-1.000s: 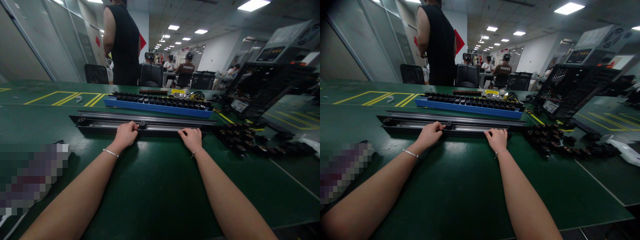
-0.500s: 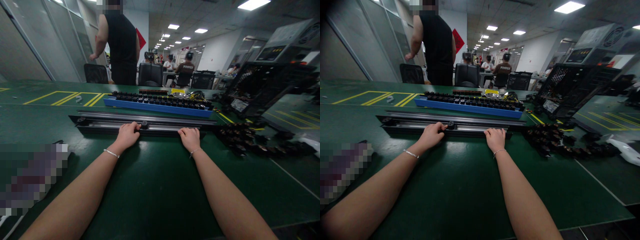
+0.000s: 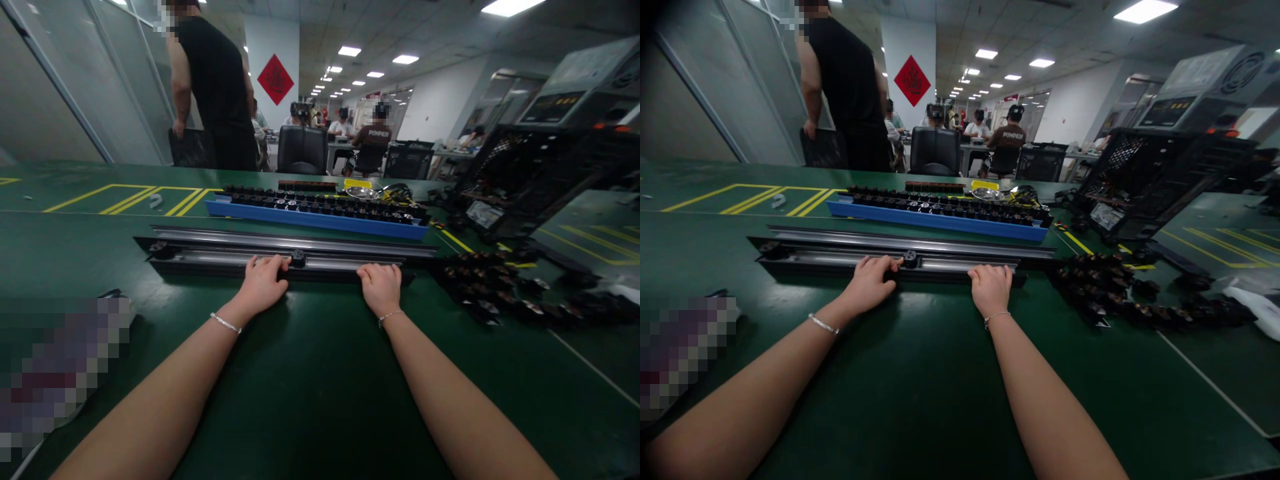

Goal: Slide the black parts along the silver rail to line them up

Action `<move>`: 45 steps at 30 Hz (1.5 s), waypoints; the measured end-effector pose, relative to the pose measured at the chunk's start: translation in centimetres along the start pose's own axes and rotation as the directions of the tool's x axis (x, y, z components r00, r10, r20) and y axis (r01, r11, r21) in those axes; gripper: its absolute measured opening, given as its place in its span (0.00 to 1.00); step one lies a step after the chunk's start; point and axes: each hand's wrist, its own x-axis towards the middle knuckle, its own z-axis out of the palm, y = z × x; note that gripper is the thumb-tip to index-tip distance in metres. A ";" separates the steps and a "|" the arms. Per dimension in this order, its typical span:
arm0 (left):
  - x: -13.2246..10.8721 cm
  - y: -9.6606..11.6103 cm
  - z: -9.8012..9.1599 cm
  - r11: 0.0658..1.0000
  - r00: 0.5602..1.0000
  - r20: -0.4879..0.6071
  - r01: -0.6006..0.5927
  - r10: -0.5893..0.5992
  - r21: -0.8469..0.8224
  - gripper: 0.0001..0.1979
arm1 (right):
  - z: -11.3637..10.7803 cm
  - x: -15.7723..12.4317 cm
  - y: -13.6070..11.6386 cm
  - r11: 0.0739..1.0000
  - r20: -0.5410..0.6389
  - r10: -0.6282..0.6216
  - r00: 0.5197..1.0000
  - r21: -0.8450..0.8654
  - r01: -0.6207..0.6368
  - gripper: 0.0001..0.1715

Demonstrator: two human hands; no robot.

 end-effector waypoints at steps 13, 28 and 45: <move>-0.6 0.7 0.6 0.996 0.996 0.041 -0.081 0.079 0.033 0.22 | -0.2 -0.1 -0.2 1.000 0.022 0.017 1.000 0.009 -0.017 0.18; -1.3 0.7 0.6 0.993 0.993 0.065 -0.098 0.094 0.071 0.28 | 2.5 1.0 -10.5 0.972 -0.068 -0.015 0.998 0.231 0.030 0.23; -2.4 -0.5 1.1 0.974 0.975 0.046 -0.218 0.216 0.059 0.23 | 2.0 1.5 -11.2 0.975 -0.021 0.048 0.999 0.220 -0.042 0.14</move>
